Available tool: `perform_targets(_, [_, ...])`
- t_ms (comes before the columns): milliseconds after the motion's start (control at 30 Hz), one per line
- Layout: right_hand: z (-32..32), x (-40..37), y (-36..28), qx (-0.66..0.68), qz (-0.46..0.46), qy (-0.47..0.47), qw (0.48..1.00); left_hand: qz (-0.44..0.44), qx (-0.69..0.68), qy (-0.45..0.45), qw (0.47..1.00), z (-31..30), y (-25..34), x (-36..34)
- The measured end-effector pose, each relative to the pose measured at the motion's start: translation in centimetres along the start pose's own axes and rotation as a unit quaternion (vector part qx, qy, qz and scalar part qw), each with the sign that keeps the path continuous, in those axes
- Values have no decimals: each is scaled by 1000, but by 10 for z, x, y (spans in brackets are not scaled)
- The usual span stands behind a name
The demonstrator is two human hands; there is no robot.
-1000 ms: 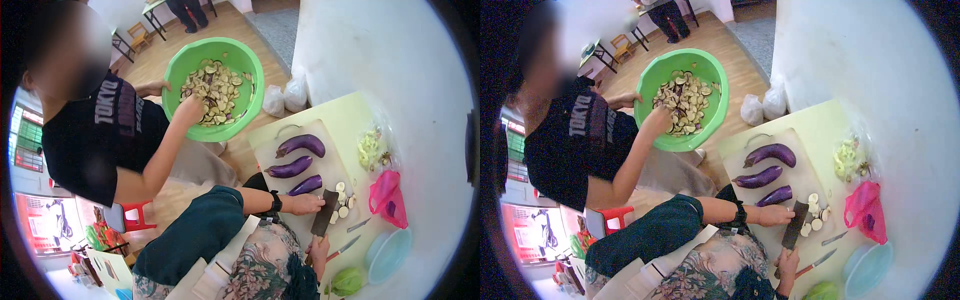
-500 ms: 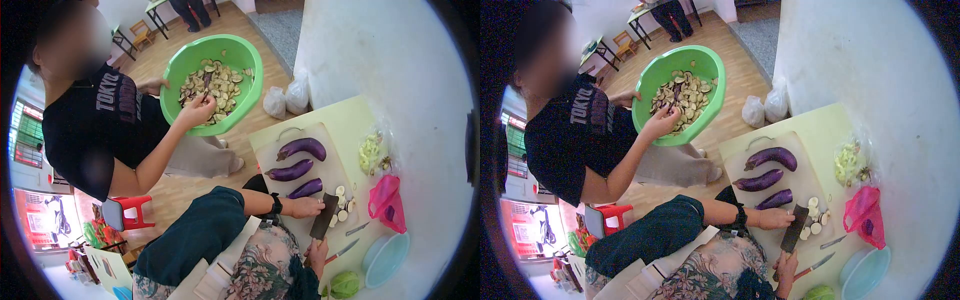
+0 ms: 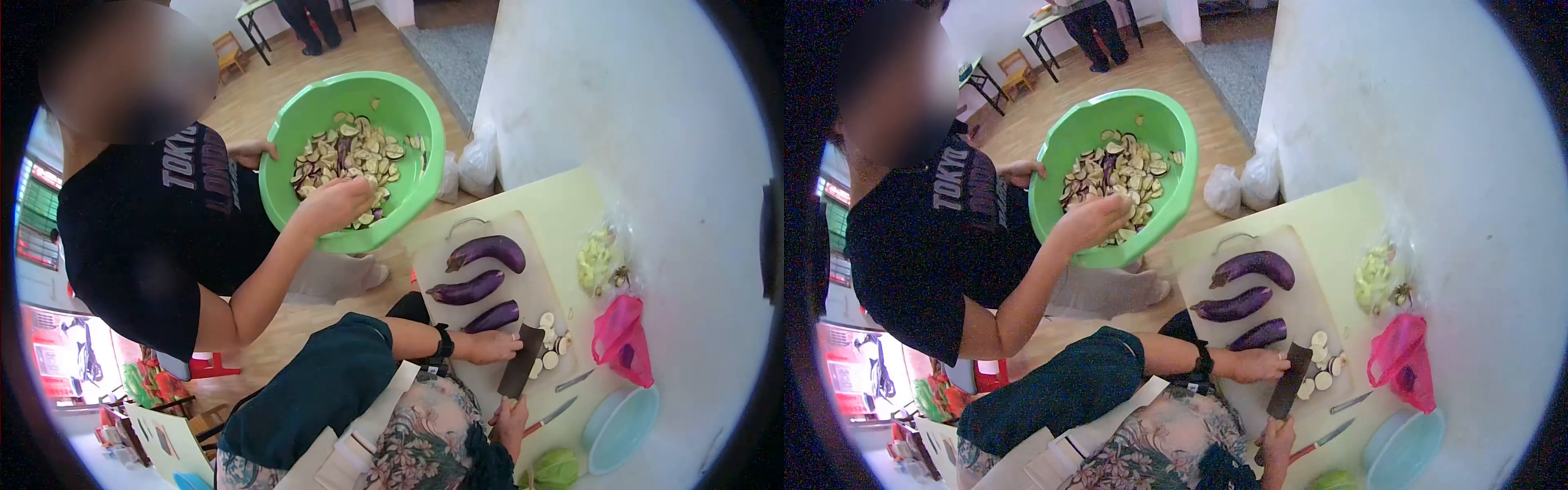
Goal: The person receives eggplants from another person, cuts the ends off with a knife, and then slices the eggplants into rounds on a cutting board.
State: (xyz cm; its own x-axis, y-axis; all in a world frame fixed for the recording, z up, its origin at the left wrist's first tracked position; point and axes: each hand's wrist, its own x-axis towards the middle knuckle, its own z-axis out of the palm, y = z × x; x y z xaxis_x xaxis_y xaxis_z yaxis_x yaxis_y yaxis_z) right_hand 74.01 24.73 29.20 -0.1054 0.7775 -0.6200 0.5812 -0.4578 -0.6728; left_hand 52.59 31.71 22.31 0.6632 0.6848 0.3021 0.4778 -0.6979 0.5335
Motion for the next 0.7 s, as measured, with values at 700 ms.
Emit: perform_targets(700, [2, -2, -2, -2, 8, -6, 1000, 3, 32, -11, 999, -6, 1, 0])
